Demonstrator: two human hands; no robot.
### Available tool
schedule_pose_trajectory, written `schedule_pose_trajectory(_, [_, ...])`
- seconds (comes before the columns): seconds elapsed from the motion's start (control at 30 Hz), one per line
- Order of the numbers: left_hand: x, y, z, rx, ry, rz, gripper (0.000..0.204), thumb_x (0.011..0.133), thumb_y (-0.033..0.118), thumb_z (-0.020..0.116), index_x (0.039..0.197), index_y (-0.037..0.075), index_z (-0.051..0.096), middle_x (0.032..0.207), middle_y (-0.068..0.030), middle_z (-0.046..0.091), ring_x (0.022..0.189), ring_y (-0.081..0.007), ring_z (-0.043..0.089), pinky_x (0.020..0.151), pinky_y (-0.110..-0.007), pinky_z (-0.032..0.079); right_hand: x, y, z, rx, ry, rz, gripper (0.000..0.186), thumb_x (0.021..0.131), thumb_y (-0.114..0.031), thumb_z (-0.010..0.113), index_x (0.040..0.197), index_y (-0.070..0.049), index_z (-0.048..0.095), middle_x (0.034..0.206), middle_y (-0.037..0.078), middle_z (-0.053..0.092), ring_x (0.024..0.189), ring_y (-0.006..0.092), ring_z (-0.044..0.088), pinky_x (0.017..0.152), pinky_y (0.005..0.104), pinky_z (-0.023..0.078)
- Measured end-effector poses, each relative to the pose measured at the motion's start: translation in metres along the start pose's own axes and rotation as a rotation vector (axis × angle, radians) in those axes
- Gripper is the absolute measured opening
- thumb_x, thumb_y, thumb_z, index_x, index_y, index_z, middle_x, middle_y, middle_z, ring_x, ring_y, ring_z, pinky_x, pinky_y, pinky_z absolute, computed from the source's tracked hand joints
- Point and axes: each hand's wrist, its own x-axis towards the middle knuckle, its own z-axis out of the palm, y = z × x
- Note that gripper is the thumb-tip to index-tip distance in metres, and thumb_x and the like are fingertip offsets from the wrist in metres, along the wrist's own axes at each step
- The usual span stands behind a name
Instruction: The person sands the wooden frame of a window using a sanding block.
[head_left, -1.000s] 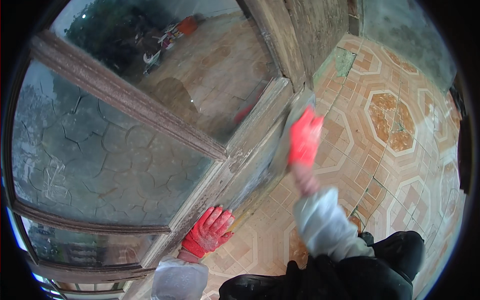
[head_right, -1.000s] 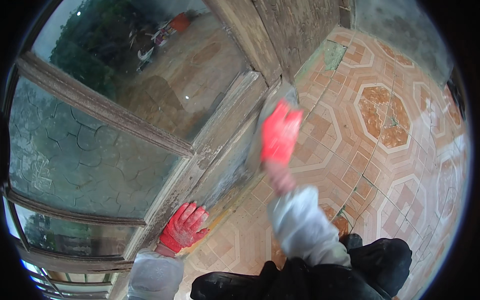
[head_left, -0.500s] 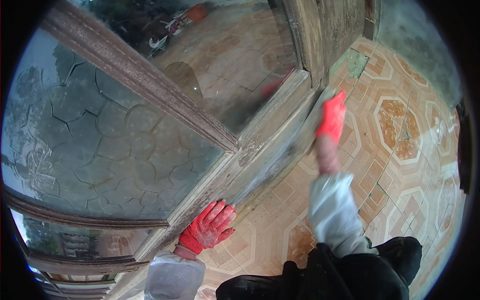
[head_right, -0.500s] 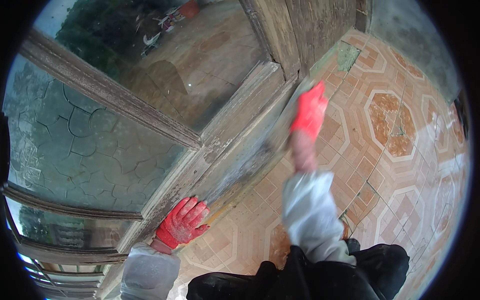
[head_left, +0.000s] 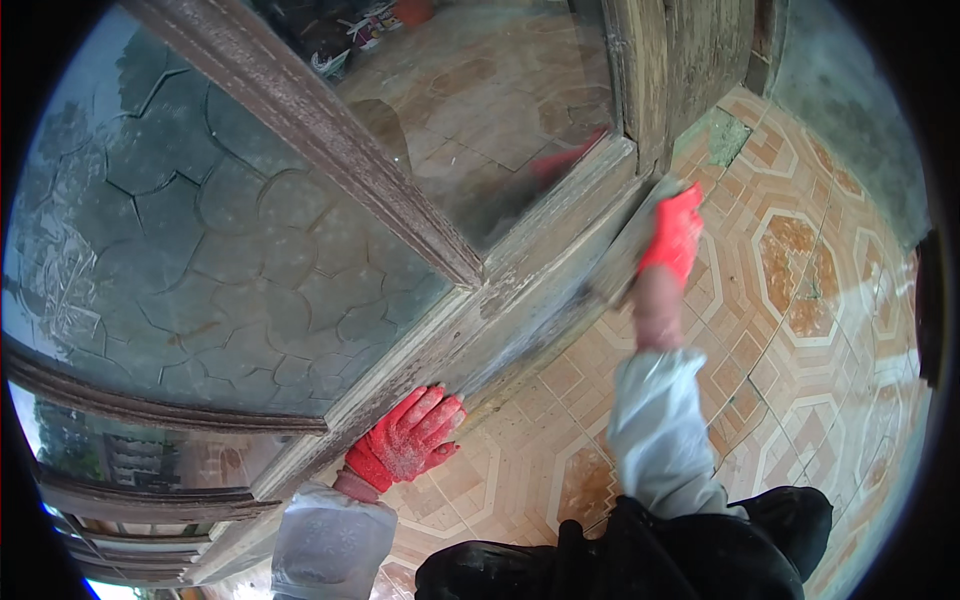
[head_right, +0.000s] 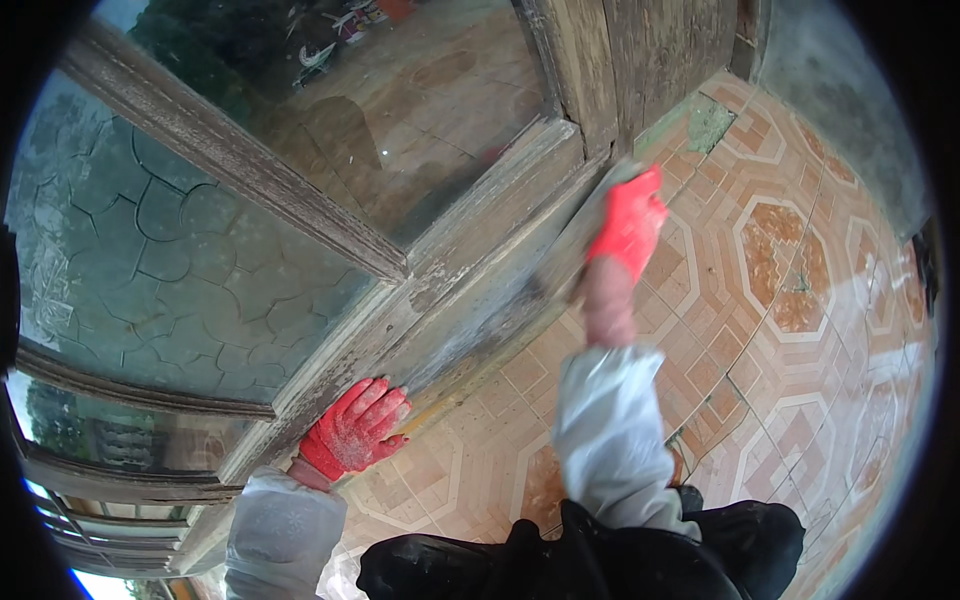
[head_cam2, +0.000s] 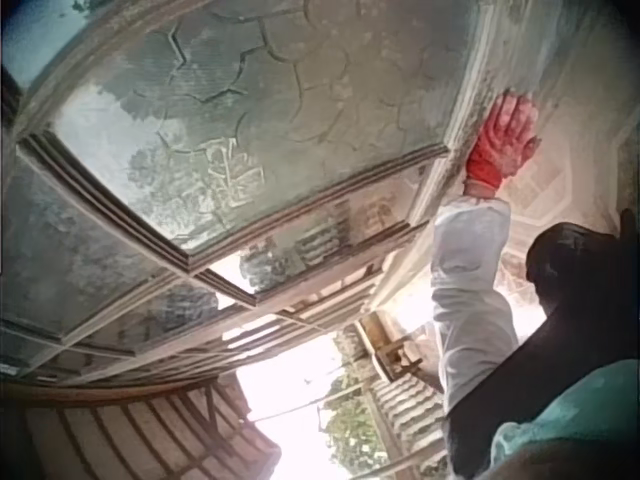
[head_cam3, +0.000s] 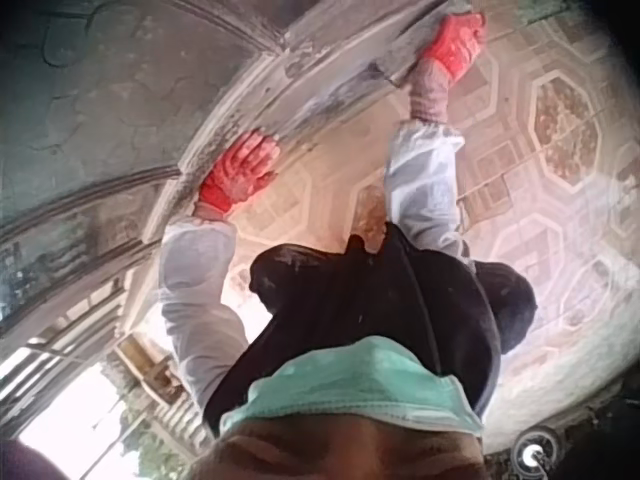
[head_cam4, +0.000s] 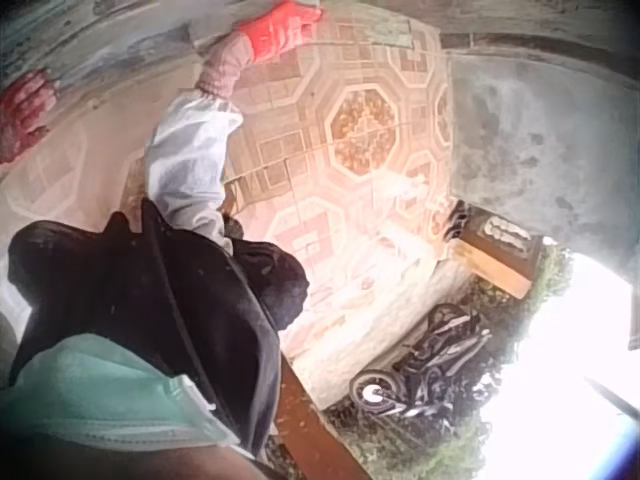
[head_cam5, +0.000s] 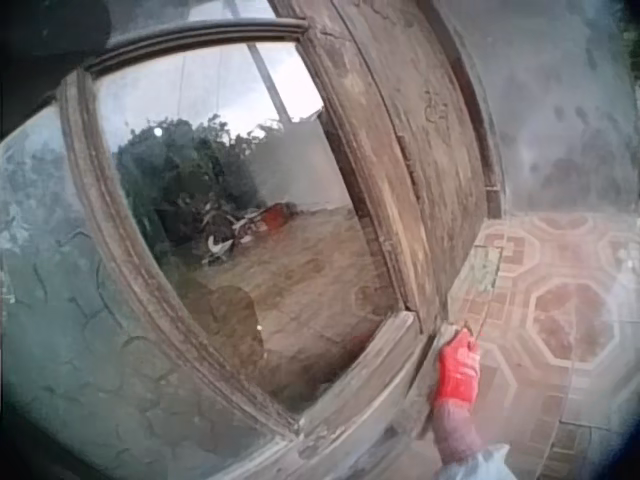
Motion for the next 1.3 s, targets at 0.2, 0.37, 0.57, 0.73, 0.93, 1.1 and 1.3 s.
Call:
schedule_pose_trajectory(0.2, [-0.002,-0.003,0.004,-0.01,0.018,0.016,0.052,0.084,0.041,0.061,0.126,0.01,0.053,0.135,-0.0078,0.048,0.129,-0.0282,0.041,0.109,-0.043,0.033,-0.173,0.009,0.026,-0.479,0.131,-0.267,0.039,0.085,-0.018,0.057,0.118,0.001,0.047,0.098,0.016,0.057,0.089,0.0275,0.056,0.083,0.0389,0.045])
schedule_pose_trajectory(0.37, [-0.012,0.001,-0.004,-0.003,-0.004,-0.014,0.051,0.084,0.041,0.061,0.124,0.01,0.054,0.135,-0.0066,0.049,0.128,-0.0276,0.042,0.109,-0.043,0.034,-0.033,0.03,0.016,-0.473,0.029,-0.054,0.042,0.093,-0.034,0.048,0.106,0.006,0.05,0.094,0.016,0.058,0.082,0.0257,0.056,0.072,0.0369,0.046])
schedule_pose_trajectory(0.57, [0.0,0.0,-0.001,0.0,0.011,-0.007,0.05,0.085,0.039,0.06,0.125,0.01,0.054,0.134,-0.0062,0.05,0.128,-0.0273,0.042,0.109,-0.043,0.034,0.019,0.061,-0.016,-0.049,0.023,0.039,0.039,0.095,-0.036,0.045,0.107,0.0,0.052,0.093,0.016,0.057,0.085,0.0257,0.056,0.073,0.0373,0.045])
schedule_pose_trajectory(0.73, [0.001,-0.002,-0.001,-0.007,0.024,-0.006,0.051,0.084,0.041,0.061,0.125,0.01,0.054,0.134,-0.0054,0.05,0.128,-0.027,0.042,0.109,-0.042,0.035,-0.137,0.085,-0.008,-0.519,-0.041,0.253,0.043,0.095,-0.026,0.044,0.129,-0.001,0.045,0.108,0.02,0.051,0.097,0.0313,0.053,0.081,0.0388,0.044])
schedule_pose_trajectory(0.93, [-0.003,0.002,-0.001,-0.026,0.022,-0.028,0.052,0.084,0.042,0.062,0.125,0.011,0.054,0.134,-0.0035,0.05,0.128,-0.0263,0.043,0.108,-0.043,0.035,0.022,0.088,-0.029,0.03,0.037,0.175,0.043,0.093,-0.024,0.045,0.127,0.001,0.047,0.094,0.016,0.055,0.092,0.0297,0.055,0.081,0.0389,0.044])
schedule_pose_trajectory(1.1, [-0.002,-0.001,0.001,0.009,0.003,-0.031,0.052,0.085,0.043,0.06,0.127,0.011,0.053,0.135,-0.0037,0.05,0.127,-0.0262,0.043,0.108,-0.043,0.035,-0.024,0.119,-0.021,-0.05,0.061,0.004,0.035,0.095,-0.028,0.044,0.117,-0.002,0.052,0.089,0.014,0.053,0.086,0.024,0.054,0.075,0.0371,0.044])
schedule_pose_trajectory(1.3, [-0.006,0.0,0.003,-0.019,-0.028,-0.04,0.053,0.084,0.042,0.061,0.126,0.011,0.053,0.134,-0.0041,0.05,0.127,-0.0267,0.044,0.108,-0.043,0.035,-0.114,0.124,-0.009,-0.685,0.089,-0.111,0.02,0.094,-0.019,0.044,0.102,-0.002,0.051,0.098,0.019,0.054,0.092,0.0249,0.052,0.076,0.0354,0.043])
